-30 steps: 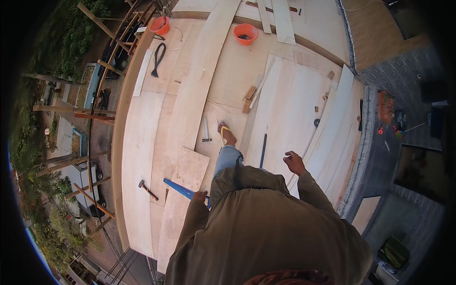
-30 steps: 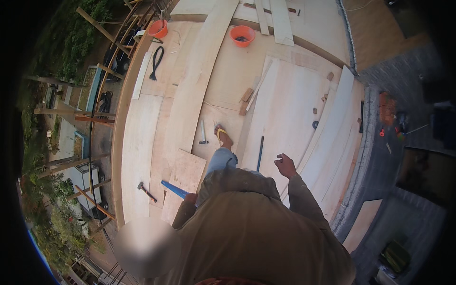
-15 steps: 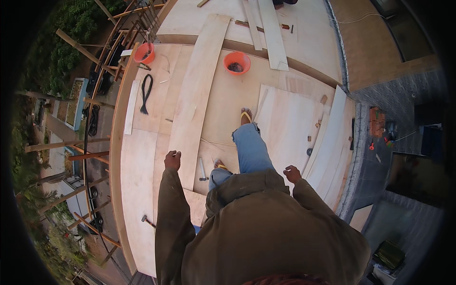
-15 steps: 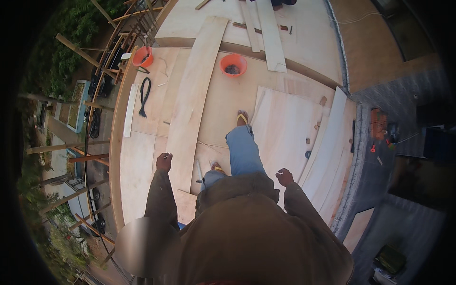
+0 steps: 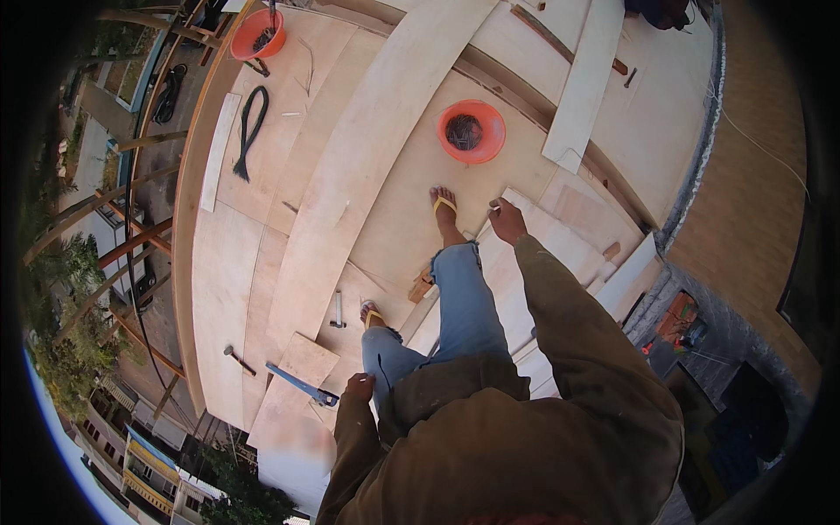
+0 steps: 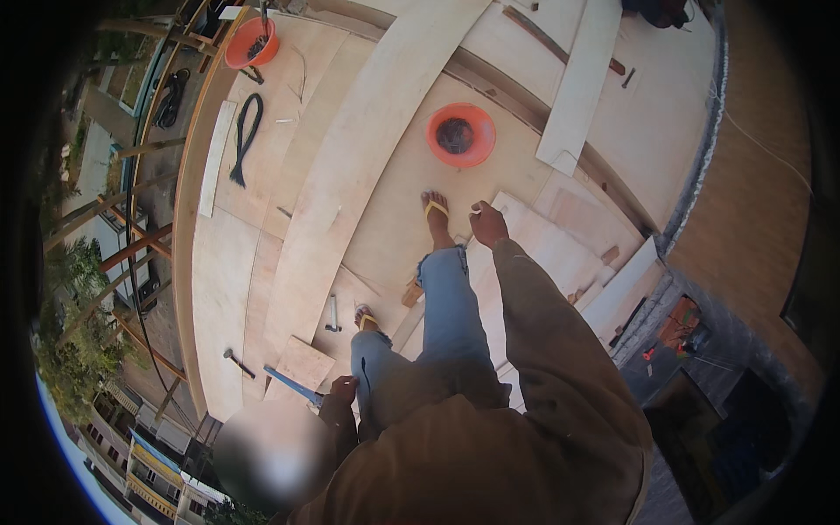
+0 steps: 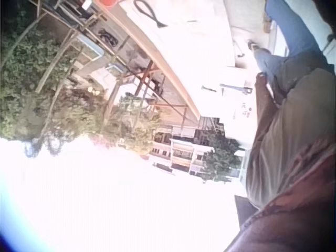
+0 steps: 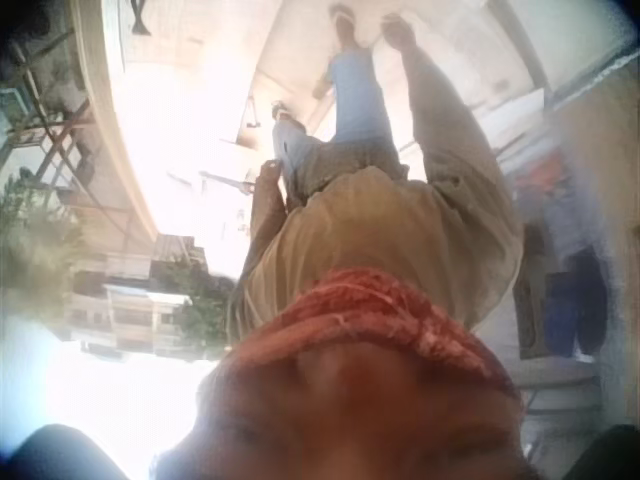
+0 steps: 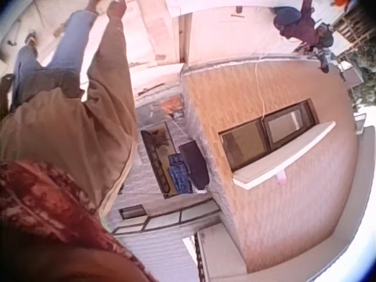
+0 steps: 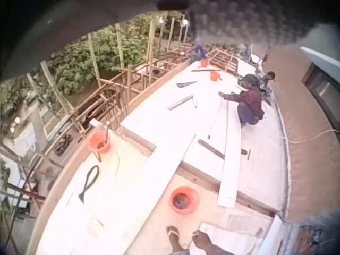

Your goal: The person measures a wooden plank with a tape measure, marks it with a pencil, and cuts it using a hand saw. The person repeats the measuring and cutting process on the same plank.

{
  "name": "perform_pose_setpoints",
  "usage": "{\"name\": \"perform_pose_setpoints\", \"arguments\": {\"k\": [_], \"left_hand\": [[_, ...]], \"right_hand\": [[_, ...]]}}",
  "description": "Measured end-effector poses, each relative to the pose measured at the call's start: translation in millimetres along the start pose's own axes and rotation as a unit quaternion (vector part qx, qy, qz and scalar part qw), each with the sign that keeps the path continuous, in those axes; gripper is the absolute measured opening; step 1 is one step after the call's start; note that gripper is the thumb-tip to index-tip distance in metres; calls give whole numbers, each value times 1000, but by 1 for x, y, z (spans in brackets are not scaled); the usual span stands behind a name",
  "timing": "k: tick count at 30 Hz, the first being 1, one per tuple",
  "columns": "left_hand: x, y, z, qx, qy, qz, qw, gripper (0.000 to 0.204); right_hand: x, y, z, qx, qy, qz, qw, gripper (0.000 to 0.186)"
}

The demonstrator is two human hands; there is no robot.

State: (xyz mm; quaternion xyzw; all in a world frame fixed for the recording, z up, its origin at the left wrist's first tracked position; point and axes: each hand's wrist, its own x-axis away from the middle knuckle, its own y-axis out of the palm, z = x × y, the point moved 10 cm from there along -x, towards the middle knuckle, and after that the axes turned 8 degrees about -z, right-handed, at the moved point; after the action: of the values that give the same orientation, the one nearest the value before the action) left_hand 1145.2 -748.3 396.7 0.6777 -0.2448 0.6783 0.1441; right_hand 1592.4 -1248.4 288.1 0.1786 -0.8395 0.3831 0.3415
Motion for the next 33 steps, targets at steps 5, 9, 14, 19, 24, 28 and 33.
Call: {"name": "perform_pose_setpoints", "arguments": {"k": [5, 9, 14, 19, 24, 28, 33], "left_hand": [[19, 15, 131, 82, 10, 8, 997, 48], [-18, 4, 241, 175, 21, 18, 984, 44], [-42, 17, 318, 257, 39, 15, 965, 40], [-52, 59, 306, 288, -66, -44, 954, 38], [-37, 68, 277, 247, -125, -46, 960, 40], [-21, 53, 276, 250, -87, -9, 964, 39], [26, 53, 253, 312, -50, 27, 948, 40]], "right_hand": [[-220, -13, 8, -9, -18, 38, 999, 27], [-376, 38, 69, 2, 20, -6, 1000, 30], [-497, 74, 97, 121, -49, 44, 990, 33], [-527, 111, 97, 429, -90, 6, 899, 31], [-502, 89, 77, 256, -149, 99, 950, 23], [-454, 62, 72, 122, -150, 102, 976, 25], [-367, 19, 67, 90, -132, 87, 983, 28]]}}
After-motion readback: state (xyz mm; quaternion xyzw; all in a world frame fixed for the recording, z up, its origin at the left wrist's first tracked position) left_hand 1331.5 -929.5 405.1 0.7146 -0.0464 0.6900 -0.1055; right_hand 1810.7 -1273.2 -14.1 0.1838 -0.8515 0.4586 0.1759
